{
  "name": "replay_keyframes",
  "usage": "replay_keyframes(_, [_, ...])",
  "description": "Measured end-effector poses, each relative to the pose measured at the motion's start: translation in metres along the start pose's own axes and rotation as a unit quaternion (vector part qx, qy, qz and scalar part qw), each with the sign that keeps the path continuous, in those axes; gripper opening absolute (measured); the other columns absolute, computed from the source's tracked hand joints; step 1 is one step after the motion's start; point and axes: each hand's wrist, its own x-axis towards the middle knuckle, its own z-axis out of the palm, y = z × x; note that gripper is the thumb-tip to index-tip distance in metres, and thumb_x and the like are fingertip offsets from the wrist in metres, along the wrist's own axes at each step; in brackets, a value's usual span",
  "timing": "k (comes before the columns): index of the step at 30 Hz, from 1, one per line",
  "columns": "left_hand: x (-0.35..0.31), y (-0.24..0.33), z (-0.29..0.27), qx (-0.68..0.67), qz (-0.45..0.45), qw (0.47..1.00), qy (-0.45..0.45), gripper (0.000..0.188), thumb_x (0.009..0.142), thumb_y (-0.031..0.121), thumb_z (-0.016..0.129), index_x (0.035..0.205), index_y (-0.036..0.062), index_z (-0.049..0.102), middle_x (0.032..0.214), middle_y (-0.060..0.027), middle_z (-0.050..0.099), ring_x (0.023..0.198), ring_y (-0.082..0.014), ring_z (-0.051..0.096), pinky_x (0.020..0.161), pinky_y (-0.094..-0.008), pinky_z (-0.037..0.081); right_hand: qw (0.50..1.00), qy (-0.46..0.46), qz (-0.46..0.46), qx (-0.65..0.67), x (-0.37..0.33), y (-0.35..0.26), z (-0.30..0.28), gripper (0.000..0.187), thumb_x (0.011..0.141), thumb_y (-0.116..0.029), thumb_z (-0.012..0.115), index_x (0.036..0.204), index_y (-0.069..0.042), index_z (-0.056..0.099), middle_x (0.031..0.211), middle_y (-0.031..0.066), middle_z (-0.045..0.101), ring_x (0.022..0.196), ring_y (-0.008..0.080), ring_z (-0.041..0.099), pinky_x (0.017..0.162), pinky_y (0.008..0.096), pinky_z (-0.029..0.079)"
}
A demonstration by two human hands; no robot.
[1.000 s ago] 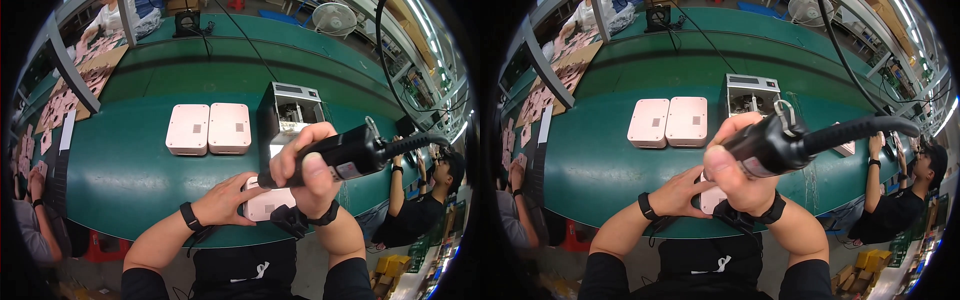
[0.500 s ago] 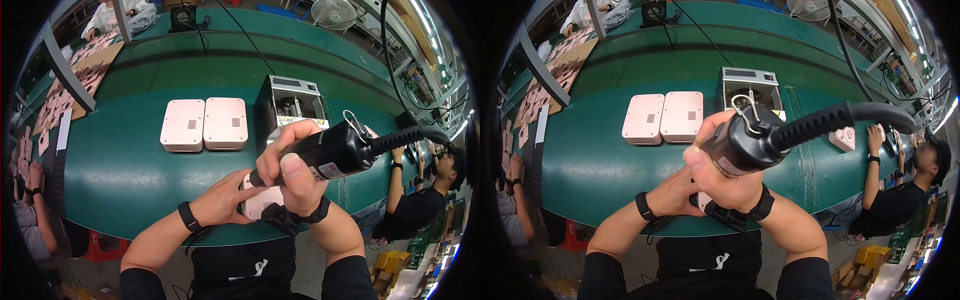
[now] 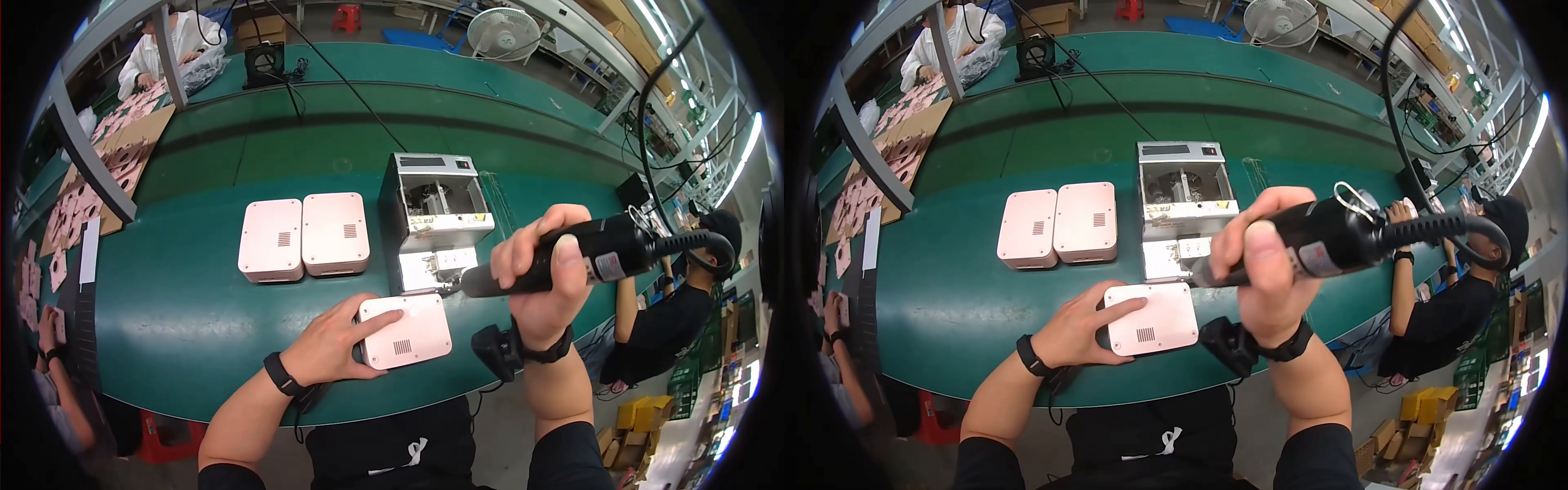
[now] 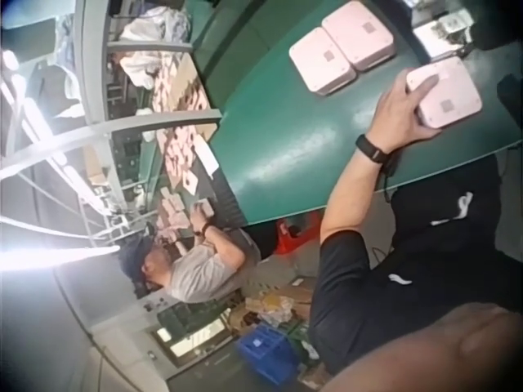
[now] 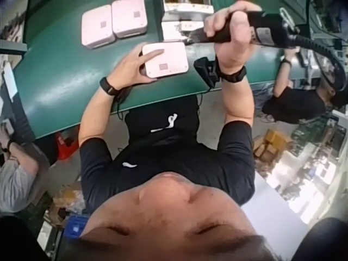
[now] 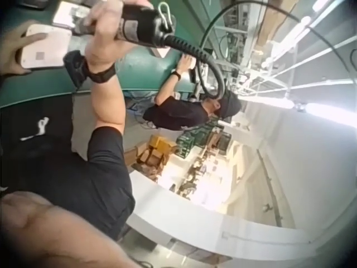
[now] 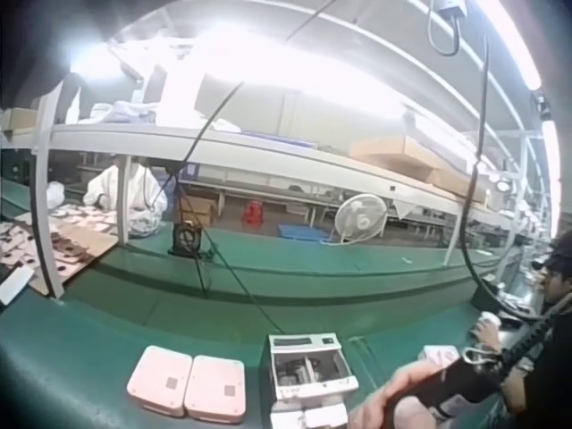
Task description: The person picks up a pink device, drives screws into its back with a power screwdriver, and places it on the conveyor belt, repeating the process for several more devices.
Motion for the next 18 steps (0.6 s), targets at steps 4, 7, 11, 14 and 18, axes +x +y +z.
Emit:
replay_keyframes(4, [-0.001, 0.000, 0.001, 0.006, 0.004, 1.000, 0.003, 0.090, 0.066, 0.028, 0.092, 0.148, 0.0246, 0.056, 0.138, -0.0118, 0.052, 0.123, -0.0344, 0.058, 0.102, -0.0442, 0.053, 0.999, 0.038, -0.002, -0.004, 0.011, 0.007, -0.014, 0.026, 0.103, -0.031, 0.053, 0.110, -0.006, 0.047, 0.069, 0.0074, 0.053, 0.051, 0.0176, 0.050, 0.053, 0.0357, 0.047])
replay_keyframes(7, [-0.002, 0.000, 0.003, 0.011, 0.004, 1.000, 0.004, 0.089, 0.065, 0.029, 0.093, 0.147, 0.0247, 0.057, 0.139, -0.0121, 0.053, 0.123, -0.0346, 0.059, 0.101, -0.0442, 0.053, 0.998, 0.059, 0.011, -0.010, 0.013, 0.016, -0.012, 0.022, 0.104, -0.027, 0.050, 0.108, -0.006, 0.049, 0.067, 0.0076, 0.053, 0.051, 0.0169, 0.049, 0.052, 0.0355, 0.046])
replay_keyframes(11, [-0.004, 0.001, 0.005, 0.017, 0.003, 1.000, 0.008, 0.088, 0.064, 0.031, 0.094, 0.145, 0.0247, 0.059, 0.139, -0.0131, 0.054, 0.123, -0.0348, 0.060, 0.100, -0.0441, 0.054, 0.997, 0.049, 0.040, -0.032, 0.013, 0.018, -0.013, 0.021, 0.104, -0.026, 0.051, 0.107, -0.006, 0.050, 0.066, 0.0079, 0.053, 0.050, 0.0168, 0.048, 0.052, 0.0353, 0.045])
replay_keyframes(14, [-0.005, 0.001, 0.006, 0.014, 0.002, 1.000, 0.012, 0.089, 0.064, 0.031, 0.094, 0.145, 0.0244, 0.059, 0.139, -0.0135, 0.054, 0.122, -0.0351, 0.060, 0.100, -0.0440, 0.054, 0.996, 0.040, 0.074, 0.001, -0.002, 0.007, -0.016, 0.023, 0.103, -0.029, 0.052, 0.108, -0.006, 0.049, 0.067, 0.0077, 0.053, 0.050, 0.0168, 0.049, 0.051, 0.0353, 0.045])
replay_keyframes(18, [-0.001, -0.004, 0.004, -0.016, 0.022, 0.999, 0.018, 0.092, 0.064, 0.027, 0.093, 0.148, 0.0250, 0.056, 0.140, -0.0122, 0.052, 0.125, -0.0345, 0.058, 0.102, -0.0434, 0.053, 0.995, 0.019, 0.089, 0.031, -0.032, -0.012, -0.014, 0.029, 0.102, -0.035, 0.053, 0.108, -0.008, 0.047, 0.068, 0.0072, 0.053, 0.049, 0.0168, 0.049, 0.050, 0.0351, 0.044])
